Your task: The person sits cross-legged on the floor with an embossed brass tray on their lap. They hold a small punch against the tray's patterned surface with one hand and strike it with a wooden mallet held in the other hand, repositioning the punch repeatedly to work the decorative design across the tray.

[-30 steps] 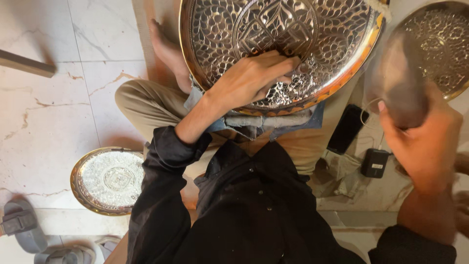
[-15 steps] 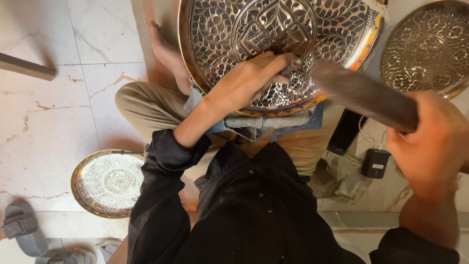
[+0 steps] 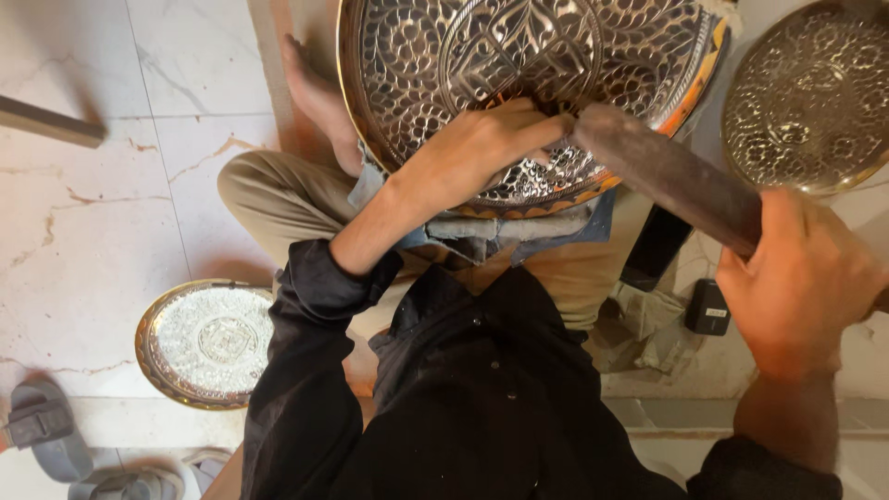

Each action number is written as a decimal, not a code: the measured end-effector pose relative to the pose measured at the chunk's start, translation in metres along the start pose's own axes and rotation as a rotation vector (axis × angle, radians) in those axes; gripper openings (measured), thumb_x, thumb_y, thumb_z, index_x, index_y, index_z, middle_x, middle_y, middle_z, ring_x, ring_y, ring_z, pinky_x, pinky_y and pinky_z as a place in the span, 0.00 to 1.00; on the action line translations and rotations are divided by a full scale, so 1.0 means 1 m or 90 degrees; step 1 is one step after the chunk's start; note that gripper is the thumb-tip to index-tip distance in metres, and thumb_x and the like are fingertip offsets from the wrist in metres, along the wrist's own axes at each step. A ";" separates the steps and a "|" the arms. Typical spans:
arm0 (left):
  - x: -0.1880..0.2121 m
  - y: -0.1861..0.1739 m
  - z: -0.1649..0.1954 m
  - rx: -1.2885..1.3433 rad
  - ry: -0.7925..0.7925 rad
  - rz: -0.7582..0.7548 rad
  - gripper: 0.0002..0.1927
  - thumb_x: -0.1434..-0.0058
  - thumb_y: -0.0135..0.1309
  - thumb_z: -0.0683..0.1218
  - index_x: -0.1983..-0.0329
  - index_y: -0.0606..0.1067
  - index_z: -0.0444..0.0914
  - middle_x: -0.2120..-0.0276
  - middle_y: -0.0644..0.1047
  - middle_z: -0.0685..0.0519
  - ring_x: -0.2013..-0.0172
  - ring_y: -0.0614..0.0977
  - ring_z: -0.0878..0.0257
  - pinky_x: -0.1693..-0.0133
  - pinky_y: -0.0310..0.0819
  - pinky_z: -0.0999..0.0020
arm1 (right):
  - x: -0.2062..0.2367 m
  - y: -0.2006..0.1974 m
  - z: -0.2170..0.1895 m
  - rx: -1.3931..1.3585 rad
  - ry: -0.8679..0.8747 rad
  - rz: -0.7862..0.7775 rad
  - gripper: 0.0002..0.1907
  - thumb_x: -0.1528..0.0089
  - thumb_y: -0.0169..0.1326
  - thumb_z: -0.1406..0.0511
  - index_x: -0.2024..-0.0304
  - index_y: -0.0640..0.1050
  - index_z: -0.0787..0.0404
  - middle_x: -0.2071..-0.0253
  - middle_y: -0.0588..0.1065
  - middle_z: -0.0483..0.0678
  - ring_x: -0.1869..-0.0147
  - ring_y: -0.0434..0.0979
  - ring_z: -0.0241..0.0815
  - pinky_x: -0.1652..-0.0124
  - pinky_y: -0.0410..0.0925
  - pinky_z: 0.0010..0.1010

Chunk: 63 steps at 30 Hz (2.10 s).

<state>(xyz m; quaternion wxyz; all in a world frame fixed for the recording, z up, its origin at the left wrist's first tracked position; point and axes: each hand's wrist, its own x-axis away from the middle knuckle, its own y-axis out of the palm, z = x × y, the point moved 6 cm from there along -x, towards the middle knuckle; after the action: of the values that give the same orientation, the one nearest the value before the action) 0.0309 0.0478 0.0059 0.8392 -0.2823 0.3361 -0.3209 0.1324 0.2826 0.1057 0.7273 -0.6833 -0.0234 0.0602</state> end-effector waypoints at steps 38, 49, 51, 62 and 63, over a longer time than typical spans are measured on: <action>0.012 0.012 0.004 0.000 0.013 -0.048 0.19 0.34 0.54 0.37 0.41 0.70 0.36 0.60 0.78 0.49 0.61 0.85 0.56 0.68 0.78 0.61 | 0.034 0.029 0.030 -0.232 0.093 0.023 0.17 0.40 0.67 0.66 0.53 0.75 0.65 0.62 0.77 0.57 0.58 0.80 0.59 0.57 0.70 0.44; 0.007 -0.001 0.011 0.040 0.016 -0.048 0.25 0.46 0.53 0.30 0.44 0.68 0.35 0.58 0.79 0.49 0.56 0.86 0.51 0.68 0.78 0.58 | 0.036 0.031 0.019 -0.154 0.060 0.009 0.19 0.46 0.67 0.69 0.55 0.76 0.65 0.64 0.78 0.59 0.61 0.79 0.62 0.62 0.69 0.48; 0.006 -0.001 0.011 0.050 0.014 -0.050 0.26 0.47 0.55 0.31 0.43 0.69 0.35 0.59 0.79 0.48 0.59 0.85 0.50 0.70 0.77 0.58 | 0.037 0.031 0.022 -0.241 0.102 0.019 0.17 0.40 0.66 0.66 0.53 0.74 0.63 0.62 0.77 0.57 0.57 0.79 0.59 0.57 0.70 0.46; 0.011 0.015 -0.002 0.018 0.032 -0.073 0.28 0.47 0.52 0.26 0.44 0.70 0.37 0.58 0.81 0.48 0.71 0.82 0.54 0.77 0.71 0.63 | 0.034 0.031 0.016 -0.309 0.128 0.009 0.17 0.40 0.66 0.65 0.52 0.75 0.63 0.64 0.78 0.55 0.62 0.79 0.55 0.60 0.70 0.43; 0.013 0.013 -0.002 0.015 0.051 -0.046 0.29 0.51 0.55 0.28 0.45 0.69 0.37 0.61 0.80 0.48 0.70 0.83 0.53 0.76 0.73 0.62 | 0.035 0.033 0.017 -0.460 0.161 0.025 0.16 0.35 0.64 0.63 0.50 0.74 0.62 0.63 0.77 0.53 0.62 0.79 0.52 0.58 0.70 0.41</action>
<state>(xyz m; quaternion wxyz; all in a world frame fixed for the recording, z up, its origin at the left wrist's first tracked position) 0.0413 0.0464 -0.0094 0.8165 -0.2712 0.3549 -0.3659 0.1628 0.3059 0.0724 0.4356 -0.8979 0.0597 -0.0227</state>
